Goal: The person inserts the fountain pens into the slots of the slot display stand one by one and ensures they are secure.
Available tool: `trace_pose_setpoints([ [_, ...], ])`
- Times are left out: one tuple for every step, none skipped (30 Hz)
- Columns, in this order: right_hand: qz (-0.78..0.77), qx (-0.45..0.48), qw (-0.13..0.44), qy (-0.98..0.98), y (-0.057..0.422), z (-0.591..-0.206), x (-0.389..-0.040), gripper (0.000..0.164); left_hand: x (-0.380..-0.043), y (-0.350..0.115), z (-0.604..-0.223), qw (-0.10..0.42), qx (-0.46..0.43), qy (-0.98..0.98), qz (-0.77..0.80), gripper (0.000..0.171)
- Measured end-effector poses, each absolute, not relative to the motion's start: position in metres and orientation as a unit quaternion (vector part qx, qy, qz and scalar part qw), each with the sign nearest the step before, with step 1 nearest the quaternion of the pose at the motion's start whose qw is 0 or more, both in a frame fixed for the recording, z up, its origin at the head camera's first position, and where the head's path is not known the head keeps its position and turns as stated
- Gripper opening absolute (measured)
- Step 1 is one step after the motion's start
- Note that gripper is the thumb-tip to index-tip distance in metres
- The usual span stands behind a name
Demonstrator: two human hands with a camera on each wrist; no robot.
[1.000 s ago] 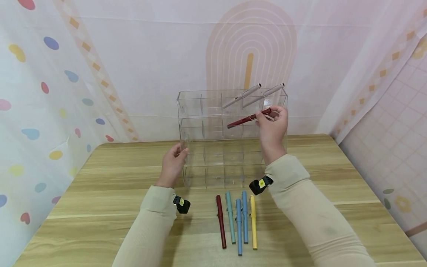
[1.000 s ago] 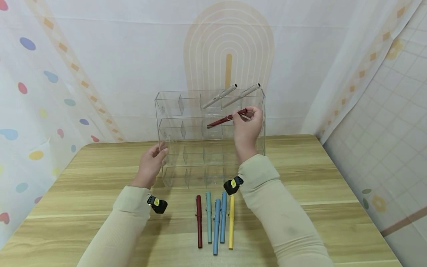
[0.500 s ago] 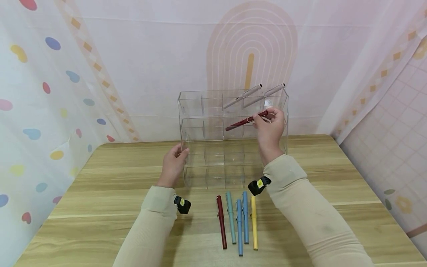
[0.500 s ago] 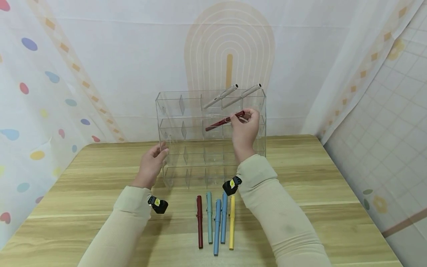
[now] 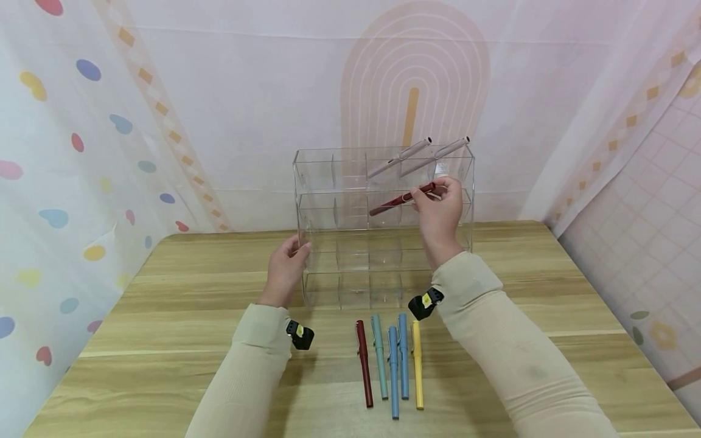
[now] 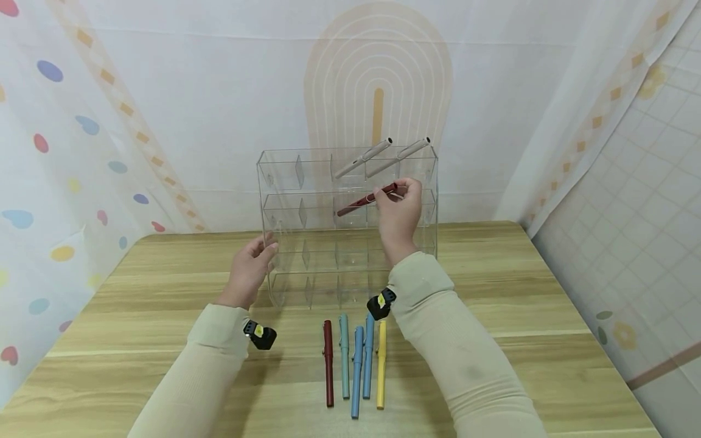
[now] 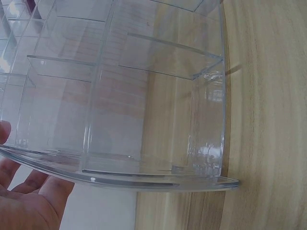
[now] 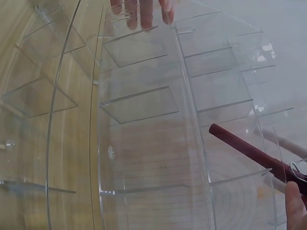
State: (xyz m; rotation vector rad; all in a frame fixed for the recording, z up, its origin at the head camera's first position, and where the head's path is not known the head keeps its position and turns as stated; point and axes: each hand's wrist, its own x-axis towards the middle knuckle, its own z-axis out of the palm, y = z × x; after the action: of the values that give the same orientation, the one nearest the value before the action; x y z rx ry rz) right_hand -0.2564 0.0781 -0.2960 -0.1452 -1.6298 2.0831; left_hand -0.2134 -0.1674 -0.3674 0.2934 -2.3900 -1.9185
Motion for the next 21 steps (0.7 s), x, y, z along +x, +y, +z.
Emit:
trace_pose_setpoints([
  [0.759, -0.053, 0.243, -0.601, 0.079, -0.296, -0.256, 0.034, -0.213, -0.167, -0.367, 0.031, 0.095, -0.776, -0.623, 0.040],
  [0.756, -0.053, 0.241, -0.606, 0.079, -0.296, -0.257, 0.034, -0.213, -0.167, -0.367, 0.030, 0.095, -0.776, -0.623, 0.040],
  [0.753, -0.052, 0.240, -0.611, 0.080, -0.296, -0.257, 0.034, -0.213, -0.167, -0.367, 0.029, 0.095, -0.776, -0.624, 0.041],
  [0.750, -0.052, 0.237, -0.616, 0.080, -0.296, -0.257, 0.034, -0.213, -0.166, -0.366, 0.028, 0.095, -0.775, -0.624, 0.041],
  [0.746, -0.053, 0.235, -0.621, 0.081, -0.296, -0.257, 0.035, -0.213, -0.166, -0.366, 0.028, 0.093, -0.776, -0.623, 0.041],
  [0.743, -0.053, 0.232, -0.625, 0.082, -0.295, -0.257, 0.036, -0.213, -0.166, -0.366, 0.027, 0.095, -0.776, -0.623, 0.041],
  [0.741, -0.052, 0.229, -0.629, 0.083, -0.295, -0.257, 0.037, -0.214, -0.165, -0.366, 0.026, 0.095, -0.775, -0.624, 0.041],
  [0.739, -0.053, 0.226, -0.632, 0.083, -0.295, -0.257, 0.038, -0.214, -0.165, -0.366, 0.026, 0.095, -0.775, -0.625, 0.041],
  [0.738, -0.053, 0.224, -0.635, 0.084, -0.295, -0.257, 0.037, -0.214, -0.165, -0.366, 0.025, 0.094, -0.775, -0.625, 0.042],
  [0.736, -0.052, 0.221, -0.638, 0.085, -0.295, -0.257, 0.035, -0.214, -0.165, -0.366, 0.025, 0.095, -0.774, -0.625, 0.042],
  [0.735, -0.051, 0.219, -0.640, 0.086, -0.294, -0.257, 0.034, -0.214, -0.165, -0.366, 0.025, 0.094, -0.774, -0.625, 0.042],
  [0.734, -0.049, 0.216, -0.642, 0.086, -0.294, -0.257, 0.033, -0.215, -0.164, -0.366, 0.025, 0.095, -0.774, -0.626, 0.042],
  [0.732, -0.050, 0.213, -0.645, 0.087, -0.294, -0.258, 0.033, -0.215, -0.164, -0.366, 0.025, 0.094, -0.773, -0.627, 0.042],
  [0.730, -0.050, 0.210, -0.649, 0.088, -0.294, -0.258, 0.033, -0.215, -0.164, -0.366, 0.026, 0.094, -0.773, -0.627, 0.042],
  [0.727, -0.049, 0.208, -0.653, 0.088, -0.294, -0.258, 0.032, -0.215, -0.163, -0.367, 0.026, 0.093, -0.773, -0.628, 0.042],
  [0.723, -0.049, 0.206, -0.657, 0.089, -0.293, -0.258, 0.032, -0.215, -0.163, -0.367, 0.027, 0.093, -0.772, -0.628, 0.042],
  [0.720, -0.049, 0.203, -0.662, 0.089, -0.293, -0.258, 0.032, -0.215, -0.163, -0.367, 0.028, 0.092, -0.773, -0.628, 0.042],
  [0.717, -0.049, 0.201, -0.666, 0.090, -0.292, -0.257, 0.031, -0.215, -0.163, -0.367, 0.029, 0.092, -0.772, -0.628, 0.041],
  [0.714, -0.049, 0.198, -0.670, 0.090, -0.292, -0.257, 0.031, -0.215, -0.163, -0.367, 0.030, 0.091, -0.772, -0.629, 0.041],
  [0.711, -0.049, 0.196, -0.673, 0.091, -0.291, -0.257, 0.030, -0.215, -0.163, -0.367, 0.031, 0.091, -0.772, -0.628, 0.041],
  [0.710, -0.049, 0.193, -0.676, 0.091, -0.291, -0.257, 0.030, -0.215, -0.162, -0.368, 0.031, 0.090, -0.772, -0.628, 0.041],
])
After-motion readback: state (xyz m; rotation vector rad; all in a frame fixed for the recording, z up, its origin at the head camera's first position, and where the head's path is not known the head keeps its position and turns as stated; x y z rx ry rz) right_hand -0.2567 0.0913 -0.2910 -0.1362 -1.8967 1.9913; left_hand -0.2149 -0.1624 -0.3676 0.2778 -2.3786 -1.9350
